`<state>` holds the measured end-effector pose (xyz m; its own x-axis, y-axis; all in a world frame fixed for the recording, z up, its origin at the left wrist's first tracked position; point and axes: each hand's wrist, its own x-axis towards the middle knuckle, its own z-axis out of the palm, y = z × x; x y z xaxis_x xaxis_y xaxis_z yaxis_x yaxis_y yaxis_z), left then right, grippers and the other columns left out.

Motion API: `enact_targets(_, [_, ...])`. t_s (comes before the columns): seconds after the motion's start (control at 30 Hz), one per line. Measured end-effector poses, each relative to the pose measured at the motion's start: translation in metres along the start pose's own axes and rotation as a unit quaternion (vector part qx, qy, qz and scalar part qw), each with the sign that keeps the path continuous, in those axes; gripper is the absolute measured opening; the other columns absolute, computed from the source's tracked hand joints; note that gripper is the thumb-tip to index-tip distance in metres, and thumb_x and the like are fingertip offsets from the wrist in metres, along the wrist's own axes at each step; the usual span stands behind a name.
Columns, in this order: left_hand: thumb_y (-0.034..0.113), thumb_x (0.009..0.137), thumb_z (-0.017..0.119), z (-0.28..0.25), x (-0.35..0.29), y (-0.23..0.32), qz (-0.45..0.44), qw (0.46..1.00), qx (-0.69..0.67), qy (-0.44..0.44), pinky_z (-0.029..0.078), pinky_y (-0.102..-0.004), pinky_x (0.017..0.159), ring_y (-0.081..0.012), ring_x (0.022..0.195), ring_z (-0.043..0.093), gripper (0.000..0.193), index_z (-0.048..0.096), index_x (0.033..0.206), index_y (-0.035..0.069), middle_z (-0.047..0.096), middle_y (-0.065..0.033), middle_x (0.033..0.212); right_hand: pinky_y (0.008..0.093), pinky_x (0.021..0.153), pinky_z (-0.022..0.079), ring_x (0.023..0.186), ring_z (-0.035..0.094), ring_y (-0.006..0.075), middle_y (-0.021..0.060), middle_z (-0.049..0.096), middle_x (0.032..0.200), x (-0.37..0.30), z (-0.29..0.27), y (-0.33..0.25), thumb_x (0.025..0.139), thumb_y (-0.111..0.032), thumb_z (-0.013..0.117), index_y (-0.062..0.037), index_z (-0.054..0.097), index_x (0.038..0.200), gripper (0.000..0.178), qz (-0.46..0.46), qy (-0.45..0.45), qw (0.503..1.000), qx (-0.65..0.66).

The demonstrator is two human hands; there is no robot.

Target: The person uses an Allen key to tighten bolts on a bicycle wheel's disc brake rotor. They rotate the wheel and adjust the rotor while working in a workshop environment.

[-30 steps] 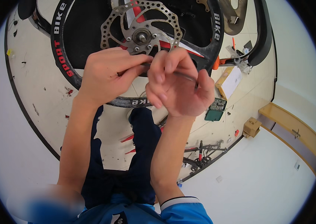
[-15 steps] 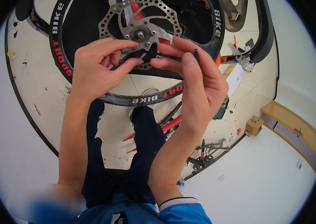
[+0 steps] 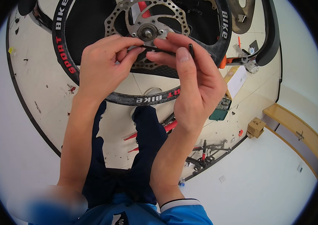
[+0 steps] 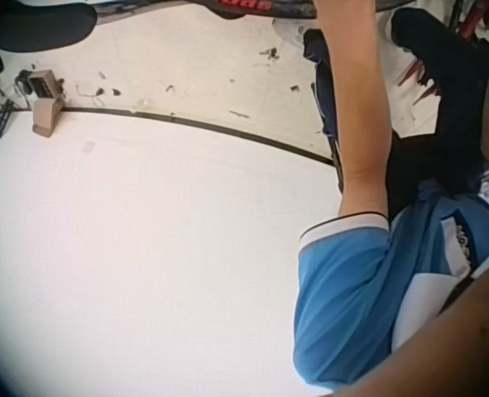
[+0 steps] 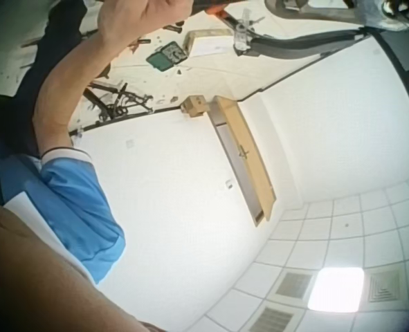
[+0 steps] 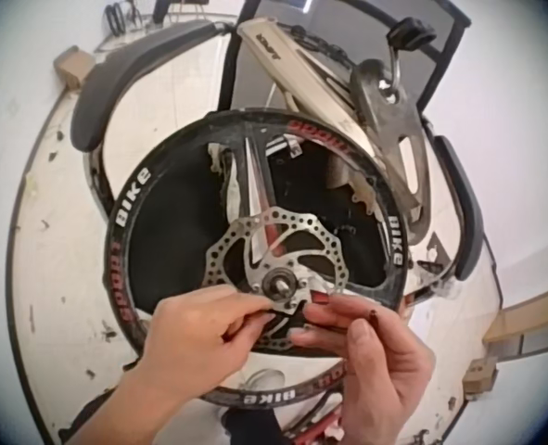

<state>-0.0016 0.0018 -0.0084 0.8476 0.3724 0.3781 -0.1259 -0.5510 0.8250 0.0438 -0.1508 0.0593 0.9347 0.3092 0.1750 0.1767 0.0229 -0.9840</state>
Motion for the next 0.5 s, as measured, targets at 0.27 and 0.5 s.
enact_targets(0.27, [0.005, 0.079, 0.079, -0.0003, -0.0004, 0.0010, -0.005, 1.000, 0.006, 0.001, 0.039, -0.0299, 0.051, -0.0145, 0.052, 0.047, 0.015, 0.077, 0.094, 0.008, 0.049, -0.0019, 0.059, 0.0332, 0.081, 0.060, 0.086, 0.076, 0.0283, 0.0238, 0.073, 0.104, -0.0013, 0.0019, -0.0032, 0.103, -0.004, 0.052, 0.0122, 0.065, 0.120, 0.027, -0.004, 0.008, 1.000, -0.027])
enact_targets(0.5, [0.006, 0.079, 0.079, 0.0006, 0.0006, 0.0014, -0.003, 1.000, 0.013, 0.002, 0.039, -0.0302, 0.051, -0.0147, 0.052, 0.047, 0.015, 0.077, 0.094, 0.008, 0.049, -0.0017, 0.059, 0.0337, 0.083, 0.060, 0.088, 0.076, 0.0284, 0.0240, 0.073, 0.105, -0.0026, 0.0000, -0.0040, 0.102, -0.003, 0.052, 0.0130, 0.065, 0.120, 0.027, 0.002, 0.010, 0.999, -0.032])
